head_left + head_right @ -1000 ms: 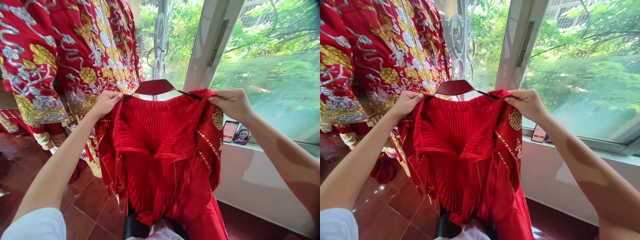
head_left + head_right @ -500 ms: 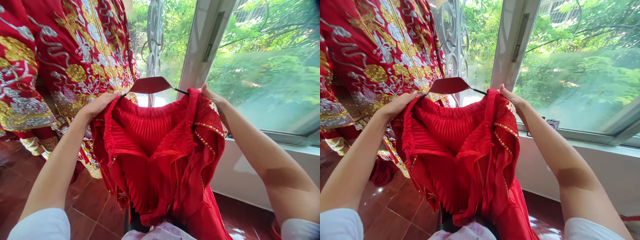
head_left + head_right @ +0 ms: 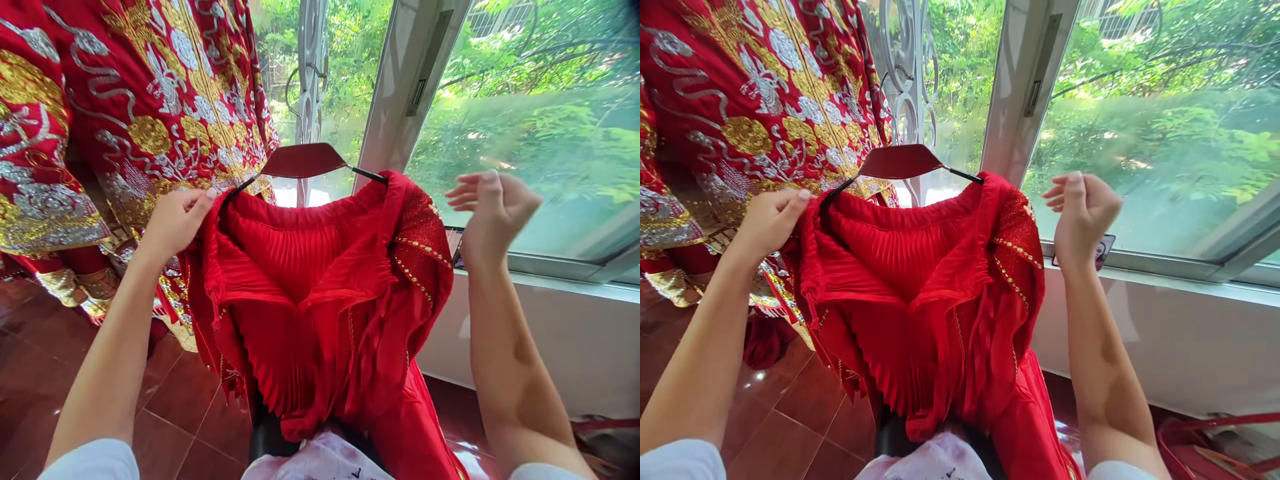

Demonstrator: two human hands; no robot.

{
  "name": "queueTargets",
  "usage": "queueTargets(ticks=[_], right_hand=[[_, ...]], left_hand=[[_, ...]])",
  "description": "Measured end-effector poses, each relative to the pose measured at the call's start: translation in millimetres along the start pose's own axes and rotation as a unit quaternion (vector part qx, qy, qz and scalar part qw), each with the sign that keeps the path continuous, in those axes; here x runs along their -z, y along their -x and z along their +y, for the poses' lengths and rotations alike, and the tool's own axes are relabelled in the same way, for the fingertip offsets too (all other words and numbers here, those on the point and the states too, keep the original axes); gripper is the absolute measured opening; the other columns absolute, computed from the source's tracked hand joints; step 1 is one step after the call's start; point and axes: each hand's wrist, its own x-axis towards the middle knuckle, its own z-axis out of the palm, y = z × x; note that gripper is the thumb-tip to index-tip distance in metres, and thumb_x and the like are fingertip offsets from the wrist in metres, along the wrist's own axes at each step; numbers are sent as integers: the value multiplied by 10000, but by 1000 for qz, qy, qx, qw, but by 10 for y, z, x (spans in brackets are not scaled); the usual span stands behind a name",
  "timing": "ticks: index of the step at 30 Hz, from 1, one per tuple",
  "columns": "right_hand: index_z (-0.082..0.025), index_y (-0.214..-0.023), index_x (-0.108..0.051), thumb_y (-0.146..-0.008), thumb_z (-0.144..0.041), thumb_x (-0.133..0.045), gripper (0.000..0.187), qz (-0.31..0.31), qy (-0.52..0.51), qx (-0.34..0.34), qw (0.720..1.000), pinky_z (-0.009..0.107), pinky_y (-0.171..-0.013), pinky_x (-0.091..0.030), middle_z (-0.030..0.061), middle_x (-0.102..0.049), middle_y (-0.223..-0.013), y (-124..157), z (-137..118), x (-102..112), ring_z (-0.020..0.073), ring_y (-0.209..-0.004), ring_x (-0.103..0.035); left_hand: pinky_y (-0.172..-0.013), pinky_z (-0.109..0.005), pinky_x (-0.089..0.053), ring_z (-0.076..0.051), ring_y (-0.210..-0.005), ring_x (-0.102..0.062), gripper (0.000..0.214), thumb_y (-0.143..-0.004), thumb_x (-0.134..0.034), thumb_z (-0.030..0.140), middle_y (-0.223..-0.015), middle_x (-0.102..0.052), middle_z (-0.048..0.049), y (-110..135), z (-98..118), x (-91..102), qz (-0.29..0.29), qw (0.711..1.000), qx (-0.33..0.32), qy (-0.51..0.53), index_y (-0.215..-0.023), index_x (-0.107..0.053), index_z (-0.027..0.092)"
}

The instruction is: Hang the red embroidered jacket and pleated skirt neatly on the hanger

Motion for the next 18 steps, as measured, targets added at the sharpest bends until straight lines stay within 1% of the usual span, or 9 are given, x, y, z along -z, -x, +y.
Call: queueTargets(ticks=[2,3,5,6,8,10,13,16,18], right_hand=[[-136,-934,-709,-821,-339,-530,293,-18,107,60,992,303,-596,-492,81,-699,-784,184,-139,115,186,-672,-644],[-134,-1032,-702,-797,-347,-578,341,-34,162,89,982,360,-728,-511,109,-714,-934,227,-189,129,228,-828,-663],[-127,-1205,-642,-779,-338,-635,476,-83,209,141,964,427,-976,-414,143,-637,-1225,203,-231,86,275,-1133,-575],[-122,-1245,-620,-804,-336,-623,491,-126,187,150,963,418,-1020,-371,144,-599,-1291,148,-223,40,267,-1198,-531],[-117,-1226,-639,-873,-342,-557,427,-232,96,128,959,350,-954,-408,129,-635,-1239,8,-167,-67,214,-1127,-571],[-108,-1135,-694,-911,-349,-507,378,-308,20,86,947,269,-783,-444,100,-712,-1040,-99,-93,-164,142,-892,-623],[-91,-1052,-727,-898,-328,-537,340,-314,-16,54,948,225,-652,-399,59,-716,-861,-131,-12,-265,78,-690,-558],[-103,-1044,-730,-900,-302,-540,311,-300,-31,56,952,215,-608,-374,25,-697,-798,-68,15,-322,68,-649,-533],[-109,-1055,-727,-917,-300,-515,317,-293,-12,79,953,214,-617,-382,20,-691,-801,-30,15,-341,74,-670,-551]], left_hand=[[-682,-296,-351,-187,-725,-509,362,-891,-388,517,-801,-638,-6,42,31,-32,0,999,-22,-30,-830,-580,216],[-671,-299,-345,-187,-703,-504,332,-896,-382,489,-780,-614,-15,29,43,-66,-1,999,-36,-36,-811,-557,220],[-637,-300,-319,-177,-636,-455,333,-912,-348,466,-679,-527,-10,-44,51,-150,-5,997,-68,-38,-709,-464,229],[-621,-295,-304,-166,-605,-418,361,-923,-325,472,-636,-474,-1,-89,49,-190,-4,996,-83,-37,-662,-403,234],[-605,-272,-286,-139,-568,-340,431,-945,-265,509,-579,-373,23,-169,40,-243,11,995,-97,-34,-609,-301,241],[-610,-244,-289,-111,-557,-271,488,-962,-207,548,-549,-292,46,-229,40,-246,26,995,-86,-34,-580,-255,247],[-671,-229,-333,-76,-562,-221,521,-988,-201,532,-537,-241,70,-328,68,-187,5,998,-59,-24,-557,-253,245],[-735,-249,-379,-44,-564,-233,529,-996,-231,506,-530,-255,85,-479,113,-171,-30,997,-65,-16,-549,-281,228],[-764,-266,-409,-26,-569,-318,553,-970,-245,562,-535,-300,84,-584,150,-240,-23,996,-83,-24,-547,-311,213]])
